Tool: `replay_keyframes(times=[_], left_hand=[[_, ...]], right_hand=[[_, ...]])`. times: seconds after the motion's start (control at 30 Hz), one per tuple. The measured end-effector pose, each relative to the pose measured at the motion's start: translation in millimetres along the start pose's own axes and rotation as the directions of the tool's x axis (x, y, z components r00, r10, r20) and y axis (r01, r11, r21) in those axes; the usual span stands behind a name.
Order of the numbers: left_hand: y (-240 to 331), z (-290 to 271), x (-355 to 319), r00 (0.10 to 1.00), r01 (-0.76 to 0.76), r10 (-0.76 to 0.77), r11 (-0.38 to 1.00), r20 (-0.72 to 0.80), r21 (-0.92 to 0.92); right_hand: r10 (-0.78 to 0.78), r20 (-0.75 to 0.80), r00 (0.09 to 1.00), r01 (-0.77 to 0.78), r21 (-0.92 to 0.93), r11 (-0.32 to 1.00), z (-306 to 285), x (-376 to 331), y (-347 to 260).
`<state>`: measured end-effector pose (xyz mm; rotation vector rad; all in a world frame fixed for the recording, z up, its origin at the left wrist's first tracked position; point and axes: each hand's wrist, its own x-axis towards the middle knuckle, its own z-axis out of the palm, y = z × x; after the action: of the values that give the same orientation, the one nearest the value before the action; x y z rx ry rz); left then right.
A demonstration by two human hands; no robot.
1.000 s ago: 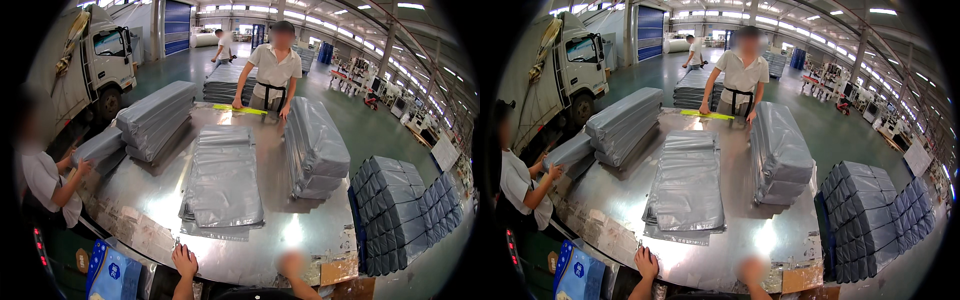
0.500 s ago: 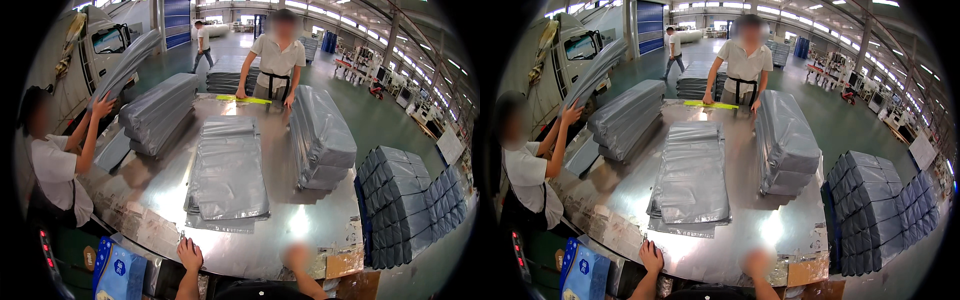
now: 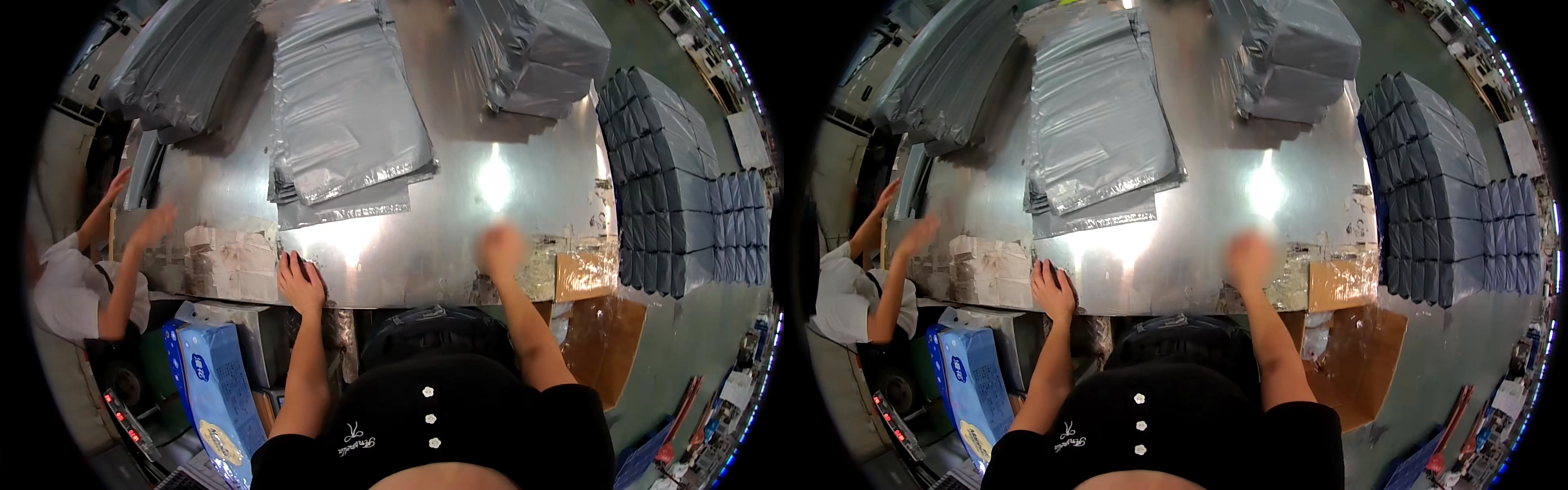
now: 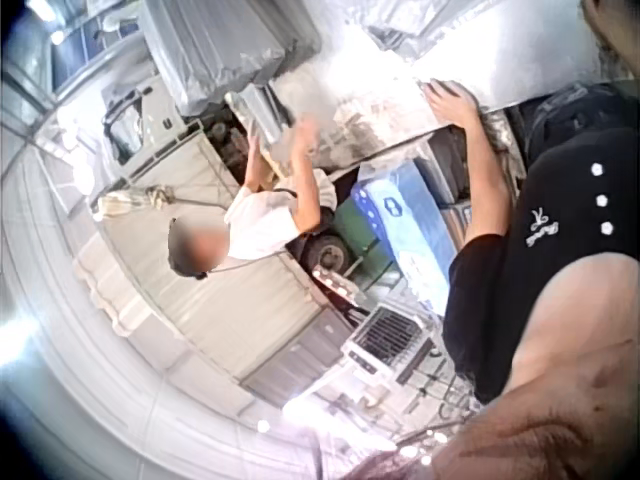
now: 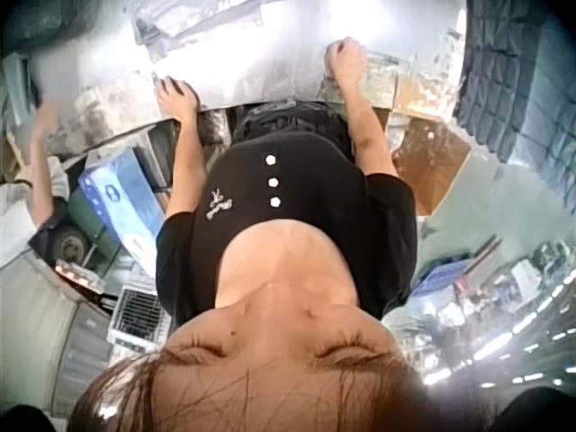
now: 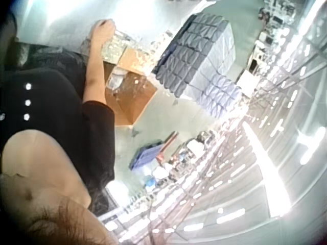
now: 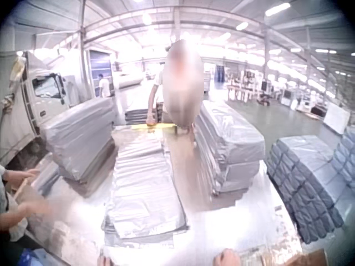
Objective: The person places blue tissue packs onto a metal table, wraps each in a gray plastic bag, folds the edges, and stacks the wrapped units. A coworker assists by moving wrapped stacks and handling additional packs.
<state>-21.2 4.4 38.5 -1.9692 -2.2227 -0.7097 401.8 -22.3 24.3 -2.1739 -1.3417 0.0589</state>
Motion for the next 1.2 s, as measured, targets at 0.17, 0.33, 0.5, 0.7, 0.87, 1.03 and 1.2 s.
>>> replay_keyframes(times=[0.17,0.33,0.5,0.7,0.87,1.03,1.2], left_hand=[[0,9,2,0.999,0.005,-0.007,0.999,0.053,0.037],[1,9,5,0.999,-0.001,0.0,1.0,0.054,0.031],[0,12,3,0.999,-0.022,0.02,0.998,0.039,0.051],[4,10,2,0.999,-0.03,0.029,0.998,0.015,0.057],[2,9,1,0.999,-0.027,0.026,0.997,0.022,0.067],[0,12,3,0.999,-0.047,0.046,0.998,0.016,0.05],[-15,43,16,0.987,-0.16,0.16,0.987,0.035,0.003]], right_hand=[[0.013,-0.019,1.0,-0.014,-0.035,0.999,9,5,10],[-0.005,-0.072,0.997,0.002,-0.048,0.999,13,8,14],[-0.011,-0.045,0.999,0.007,-0.095,0.995,5,12,8],[-0.032,-0.053,0.998,0.03,-0.046,0.998,-7,13,-6],[-0.032,-0.077,0.997,0.027,-0.066,0.997,-4,12,-8],[-0.06,-0.136,0.989,0.055,-0.038,0.998,2,13,-2],[0.179,0.143,0.973,-0.147,-0.209,0.967,-31,25,-4]])
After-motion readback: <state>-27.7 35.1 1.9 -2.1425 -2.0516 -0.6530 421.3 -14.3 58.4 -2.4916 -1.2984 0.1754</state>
